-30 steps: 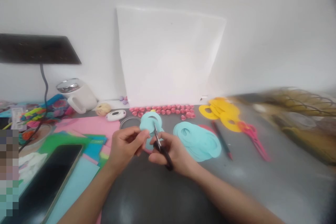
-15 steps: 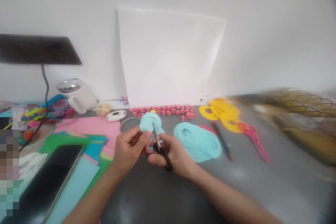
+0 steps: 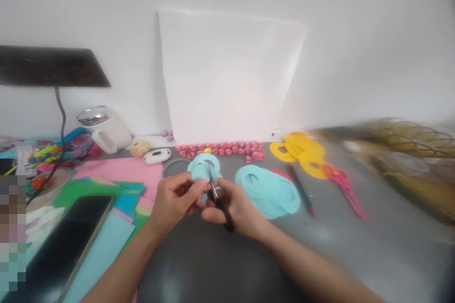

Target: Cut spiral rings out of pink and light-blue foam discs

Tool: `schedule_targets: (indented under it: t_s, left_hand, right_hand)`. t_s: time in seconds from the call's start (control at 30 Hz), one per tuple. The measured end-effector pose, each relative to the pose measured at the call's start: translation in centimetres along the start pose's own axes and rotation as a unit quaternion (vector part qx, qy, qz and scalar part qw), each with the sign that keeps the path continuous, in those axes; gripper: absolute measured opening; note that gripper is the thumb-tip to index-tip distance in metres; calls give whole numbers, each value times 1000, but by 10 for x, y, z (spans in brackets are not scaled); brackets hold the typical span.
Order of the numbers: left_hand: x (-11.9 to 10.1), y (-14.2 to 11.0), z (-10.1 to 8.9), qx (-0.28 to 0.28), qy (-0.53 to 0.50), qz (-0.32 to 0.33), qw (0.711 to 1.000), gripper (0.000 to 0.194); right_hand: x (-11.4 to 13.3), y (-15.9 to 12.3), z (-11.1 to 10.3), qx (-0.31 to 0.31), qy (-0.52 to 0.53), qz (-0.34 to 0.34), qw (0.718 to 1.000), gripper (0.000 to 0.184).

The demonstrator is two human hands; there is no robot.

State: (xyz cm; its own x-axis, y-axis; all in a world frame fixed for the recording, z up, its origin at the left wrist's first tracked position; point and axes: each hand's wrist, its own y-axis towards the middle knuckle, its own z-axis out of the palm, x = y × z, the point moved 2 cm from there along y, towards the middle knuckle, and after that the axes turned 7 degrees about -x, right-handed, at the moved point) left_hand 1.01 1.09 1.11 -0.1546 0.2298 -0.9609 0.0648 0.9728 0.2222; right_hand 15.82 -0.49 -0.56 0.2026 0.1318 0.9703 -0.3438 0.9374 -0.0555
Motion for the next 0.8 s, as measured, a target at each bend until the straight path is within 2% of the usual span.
schedule_targets:
  t_s: [0.47,0.7,0.8]
  left_hand:
    - [6,2,-7,-24,-21,-9,999,30]
    - [5,2,-8,-80,-66,-7,995,28]
    - [6,1,-7,-78,-45,9,996,27]
  right_hand:
    - [0,-2,0,-15,-26,22,999,48]
    - [-3,-2,-1,-19,-36,38,998,42]
    - [-4,-2,0,-24,-29,38,999,43]
